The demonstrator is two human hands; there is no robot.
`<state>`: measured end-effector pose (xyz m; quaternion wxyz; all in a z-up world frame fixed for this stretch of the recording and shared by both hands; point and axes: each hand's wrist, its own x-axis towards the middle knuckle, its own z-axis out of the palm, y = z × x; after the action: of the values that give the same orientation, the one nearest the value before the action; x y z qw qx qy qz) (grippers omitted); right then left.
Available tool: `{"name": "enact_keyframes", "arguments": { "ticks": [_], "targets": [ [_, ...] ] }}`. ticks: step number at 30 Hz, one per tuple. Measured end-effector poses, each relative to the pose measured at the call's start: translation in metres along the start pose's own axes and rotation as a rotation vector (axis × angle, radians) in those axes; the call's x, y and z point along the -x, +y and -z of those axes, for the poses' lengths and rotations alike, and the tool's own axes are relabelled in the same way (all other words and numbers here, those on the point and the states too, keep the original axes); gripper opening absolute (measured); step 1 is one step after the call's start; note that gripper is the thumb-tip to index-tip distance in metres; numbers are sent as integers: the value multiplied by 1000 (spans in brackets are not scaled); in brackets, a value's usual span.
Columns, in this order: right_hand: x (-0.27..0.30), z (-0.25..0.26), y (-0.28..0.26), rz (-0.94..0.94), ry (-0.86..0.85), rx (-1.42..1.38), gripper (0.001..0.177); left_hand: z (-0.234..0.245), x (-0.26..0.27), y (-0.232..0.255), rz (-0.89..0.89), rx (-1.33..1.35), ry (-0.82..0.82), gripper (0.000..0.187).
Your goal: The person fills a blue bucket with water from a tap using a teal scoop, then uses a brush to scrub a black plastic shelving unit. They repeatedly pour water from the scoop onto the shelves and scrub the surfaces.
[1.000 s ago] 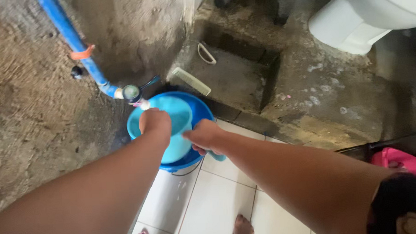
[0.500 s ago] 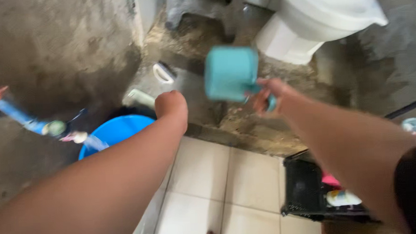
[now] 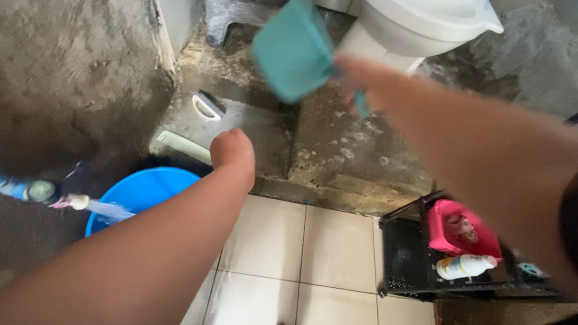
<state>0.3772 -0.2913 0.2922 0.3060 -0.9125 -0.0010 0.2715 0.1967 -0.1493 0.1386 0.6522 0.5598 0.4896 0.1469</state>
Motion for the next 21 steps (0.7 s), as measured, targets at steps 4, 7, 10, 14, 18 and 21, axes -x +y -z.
{"name": "enact_keyframes", "arguments": {
  "ticks": [4,7,10,14,18,21],
  "targets": [
    [24,-105,14,-29,-114,167,41,35,-27,-33,-51,-90,67,41],
    [37,-189,35,122,-201,226,34,73,-53,-62,-184,-289,123,46],
    [61,-257,46,159,-295,213,38,114,-58,-75,-6,-166,119,46],
    [96,-324,35,179,-379,215,40,176,-56,-77,107,-312,67,49],
    [122,-361,15,200,-438,255,39,220,-51,-81,337,-56,108,48],
    [133,-377,3,206,-423,326,42,245,-55,-88,323,-106,81,53]
  ]
}}
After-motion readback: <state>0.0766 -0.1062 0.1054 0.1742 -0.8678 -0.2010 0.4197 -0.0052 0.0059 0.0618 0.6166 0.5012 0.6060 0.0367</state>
